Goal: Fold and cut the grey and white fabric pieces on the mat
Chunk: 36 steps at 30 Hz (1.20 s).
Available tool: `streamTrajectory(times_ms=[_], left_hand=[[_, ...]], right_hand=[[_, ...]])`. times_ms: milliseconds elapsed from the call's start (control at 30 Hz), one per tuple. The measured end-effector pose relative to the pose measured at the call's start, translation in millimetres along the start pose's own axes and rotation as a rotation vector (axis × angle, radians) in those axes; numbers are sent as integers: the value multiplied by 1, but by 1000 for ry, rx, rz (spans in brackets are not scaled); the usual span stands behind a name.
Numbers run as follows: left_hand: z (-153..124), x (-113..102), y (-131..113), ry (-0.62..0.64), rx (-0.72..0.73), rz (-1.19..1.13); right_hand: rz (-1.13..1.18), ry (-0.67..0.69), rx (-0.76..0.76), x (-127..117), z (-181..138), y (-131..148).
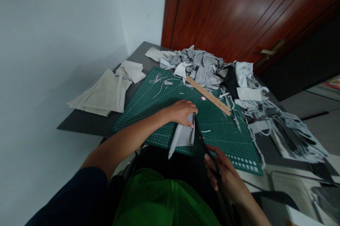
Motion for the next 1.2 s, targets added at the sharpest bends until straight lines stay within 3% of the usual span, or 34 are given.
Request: streamTrajectory(times_ms=[1200], left_hand=[[1,1,0,19,-5,24]], right_hand=[[-15,3,-10,-1,-3,-5]])
Point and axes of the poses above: each hand's wrist, its own z-axis towards the middle knuckle, its own x-axis out of the palm, y = z × x, the point moved 7 cm from there along z, towards the middle knuckle, and after that the axes turned 15 degrees about x, right-handed, at the moved point
